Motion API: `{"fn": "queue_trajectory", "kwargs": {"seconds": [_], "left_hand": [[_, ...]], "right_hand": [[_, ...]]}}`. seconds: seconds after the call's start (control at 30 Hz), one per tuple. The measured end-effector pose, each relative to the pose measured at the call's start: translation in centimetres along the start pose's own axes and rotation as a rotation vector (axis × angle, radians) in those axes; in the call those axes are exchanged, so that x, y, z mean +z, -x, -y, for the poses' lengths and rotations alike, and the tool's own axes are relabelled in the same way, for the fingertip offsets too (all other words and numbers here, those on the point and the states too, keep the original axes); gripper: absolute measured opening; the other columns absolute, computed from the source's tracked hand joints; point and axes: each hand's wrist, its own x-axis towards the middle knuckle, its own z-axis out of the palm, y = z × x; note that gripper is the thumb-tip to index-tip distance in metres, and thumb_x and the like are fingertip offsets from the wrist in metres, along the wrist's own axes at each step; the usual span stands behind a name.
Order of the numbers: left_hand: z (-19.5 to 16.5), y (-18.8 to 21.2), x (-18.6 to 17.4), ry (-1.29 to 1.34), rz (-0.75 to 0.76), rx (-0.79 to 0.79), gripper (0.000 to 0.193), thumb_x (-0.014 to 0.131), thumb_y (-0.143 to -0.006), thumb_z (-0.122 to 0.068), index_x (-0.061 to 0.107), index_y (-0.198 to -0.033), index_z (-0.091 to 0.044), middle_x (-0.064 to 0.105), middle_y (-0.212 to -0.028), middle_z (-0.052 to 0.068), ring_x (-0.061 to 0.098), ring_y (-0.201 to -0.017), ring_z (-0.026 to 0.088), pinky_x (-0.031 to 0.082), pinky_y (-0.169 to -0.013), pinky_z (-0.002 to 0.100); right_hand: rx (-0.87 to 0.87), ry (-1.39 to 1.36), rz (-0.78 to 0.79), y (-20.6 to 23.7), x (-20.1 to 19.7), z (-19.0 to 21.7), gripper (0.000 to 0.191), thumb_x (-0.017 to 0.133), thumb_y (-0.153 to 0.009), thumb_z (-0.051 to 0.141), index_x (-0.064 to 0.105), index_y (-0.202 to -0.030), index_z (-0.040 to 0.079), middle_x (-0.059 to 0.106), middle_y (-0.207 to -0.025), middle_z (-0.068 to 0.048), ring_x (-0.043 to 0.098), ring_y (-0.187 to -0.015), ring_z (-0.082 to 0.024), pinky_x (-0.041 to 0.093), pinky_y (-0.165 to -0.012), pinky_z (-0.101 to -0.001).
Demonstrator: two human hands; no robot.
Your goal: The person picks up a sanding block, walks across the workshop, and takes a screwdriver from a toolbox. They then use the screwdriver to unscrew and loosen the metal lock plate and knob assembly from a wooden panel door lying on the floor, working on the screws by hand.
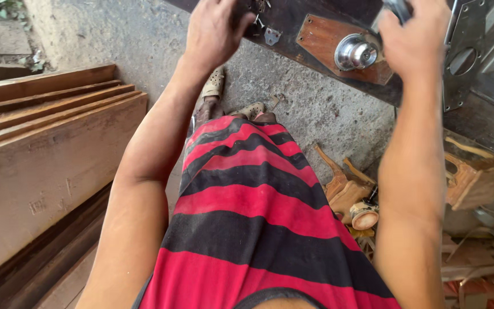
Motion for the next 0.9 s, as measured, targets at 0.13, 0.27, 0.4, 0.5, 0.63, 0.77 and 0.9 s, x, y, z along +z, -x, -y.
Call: {"fn": "queue_trajectory", "kwargs": {"seconds": [0.13, 0.27, 0.4, 0.5, 0.63, 0.77, 0.9], "left_hand": [[-0.4, -0.4, 0.1, 0.051, 0.087, 0.091, 0.036, 0.080, -0.090, -0.025, 0.062, -0.115, -0.007, 0.065, -0.108, 0.014, 0.065, -0.099, 0.037, 0.050, -0.081, 0.048], [-0.4, -1.5, 1.1, 0.027, 0.102, -0.016, 0.030, 0.079, -0.096, -0.020, 0.065, -0.121, -0.012, 0.066, -0.107, 0.010, 0.065, -0.096, 0.033, 0.052, -0.080, 0.046], [-0.6, -1.3, 0.9, 0.101, 0.081, -0.029, 0.028, 0.078, -0.100, -0.020, 0.064, -0.122, -0.012, 0.064, -0.110, 0.008, 0.065, -0.098, 0.032, 0.052, -0.082, 0.045], [-1.4, -0.3, 0.4, 0.140, 0.058, 0.074, 0.037, 0.081, -0.091, -0.021, 0.063, -0.122, -0.010, 0.059, -0.110, 0.009, 0.060, -0.099, 0.031, 0.048, -0.083, 0.044], [-2.5, 0.5, 0.6, 0.057, 0.112, 0.152, 0.042, 0.086, -0.087, -0.034, 0.062, -0.113, -0.012, 0.052, -0.103, 0.008, 0.053, -0.097, 0.028, 0.041, -0.083, 0.043], [-2.7, 0.7, 1.1, 0.050, 0.094, 0.127, 0.040, 0.083, -0.084, -0.032, 0.061, -0.110, -0.013, 0.052, -0.103, 0.007, 0.052, -0.099, 0.027, 0.039, -0.086, 0.043], [-2.5, 1.0, 1.1, 0.030, 0.066, 0.142, 0.039, 0.084, -0.084, -0.032, 0.060, -0.108, -0.012, 0.051, -0.104, 0.007, 0.052, -0.098, 0.027, 0.039, -0.086, 0.043]], "right_hand": [[0.151, 0.054, 0.192, 5.2, -5.2, 4.0, 0.021, 0.077, -0.098, 0.012, 0.077, -0.116, 0.003, 0.069, -0.099, -0.017, 0.068, -0.086, -0.030, 0.054, -0.077, -0.0420], [0.165, 0.136, 0.311, 7.8, -5.1, 8.6, 0.026, 0.083, -0.101, 0.022, 0.076, -0.118, 0.005, 0.069, -0.098, -0.015, 0.071, -0.090, -0.029, 0.058, -0.079, -0.0402], [0.127, 0.220, 0.275, 7.9, -3.4, 11.6, 0.028, 0.084, -0.097, 0.022, 0.076, -0.119, 0.007, 0.069, -0.107, -0.013, 0.071, -0.090, -0.033, 0.058, -0.078, -0.0434], [0.149, 0.219, 0.275, 7.5, -3.0, 12.4, 0.029, 0.083, -0.097, 0.022, 0.075, -0.122, 0.008, 0.068, -0.108, -0.012, 0.071, -0.090, -0.034, 0.057, -0.077, -0.0436], [0.148, 0.259, 0.301, 7.2, -3.3, 12.8, 0.026, 0.084, -0.098, 0.022, 0.075, -0.118, 0.007, 0.067, -0.107, -0.012, 0.071, -0.089, -0.033, 0.057, -0.076, -0.0439], [0.141, 0.280, 0.309, 6.8, -3.3, 13.6, 0.026, 0.083, -0.098, 0.022, 0.076, -0.117, 0.007, 0.068, -0.106, -0.011, 0.071, -0.089, -0.033, 0.057, -0.076, -0.0440], [0.093, 0.323, 0.304, 6.2, -3.3, 15.0, 0.029, 0.086, -0.095, 0.020, 0.075, -0.119, 0.007, 0.064, -0.105, -0.011, 0.070, -0.085, -0.031, 0.056, -0.073, -0.0425]]}}
